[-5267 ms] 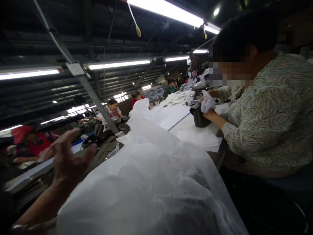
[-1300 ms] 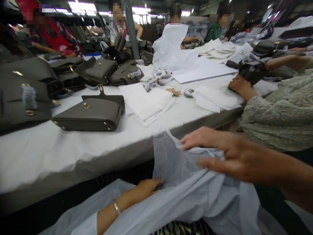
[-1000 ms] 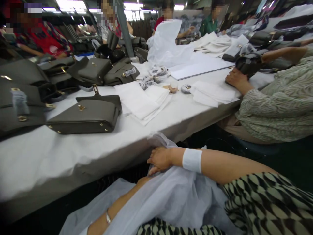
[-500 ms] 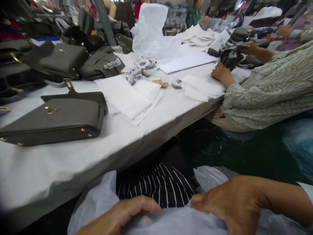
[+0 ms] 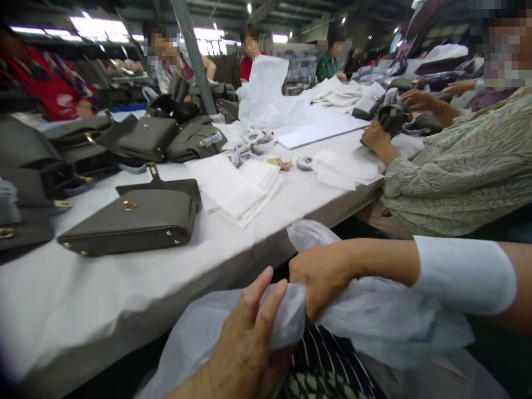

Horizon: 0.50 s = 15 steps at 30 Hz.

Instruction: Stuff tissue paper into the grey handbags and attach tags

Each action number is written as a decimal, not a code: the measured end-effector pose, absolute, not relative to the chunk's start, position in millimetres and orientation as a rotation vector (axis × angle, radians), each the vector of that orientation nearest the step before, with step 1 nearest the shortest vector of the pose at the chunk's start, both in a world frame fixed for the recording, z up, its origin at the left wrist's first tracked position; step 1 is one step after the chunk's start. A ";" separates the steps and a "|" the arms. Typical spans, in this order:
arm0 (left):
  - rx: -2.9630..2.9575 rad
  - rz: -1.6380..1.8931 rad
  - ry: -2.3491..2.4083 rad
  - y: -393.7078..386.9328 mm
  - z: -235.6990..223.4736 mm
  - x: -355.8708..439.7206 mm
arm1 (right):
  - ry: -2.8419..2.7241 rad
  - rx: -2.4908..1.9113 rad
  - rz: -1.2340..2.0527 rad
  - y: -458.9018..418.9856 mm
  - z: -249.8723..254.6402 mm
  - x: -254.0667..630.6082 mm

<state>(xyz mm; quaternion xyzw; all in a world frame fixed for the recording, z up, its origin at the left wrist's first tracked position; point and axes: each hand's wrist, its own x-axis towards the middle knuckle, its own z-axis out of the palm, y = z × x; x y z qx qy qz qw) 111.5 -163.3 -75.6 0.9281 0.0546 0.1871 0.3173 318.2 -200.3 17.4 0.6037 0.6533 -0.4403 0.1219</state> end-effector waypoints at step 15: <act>1.944 0.692 -0.126 -169.7 -136.2 117.8 | 1.907 1.087 -0.985 -158.8 15.1 279.6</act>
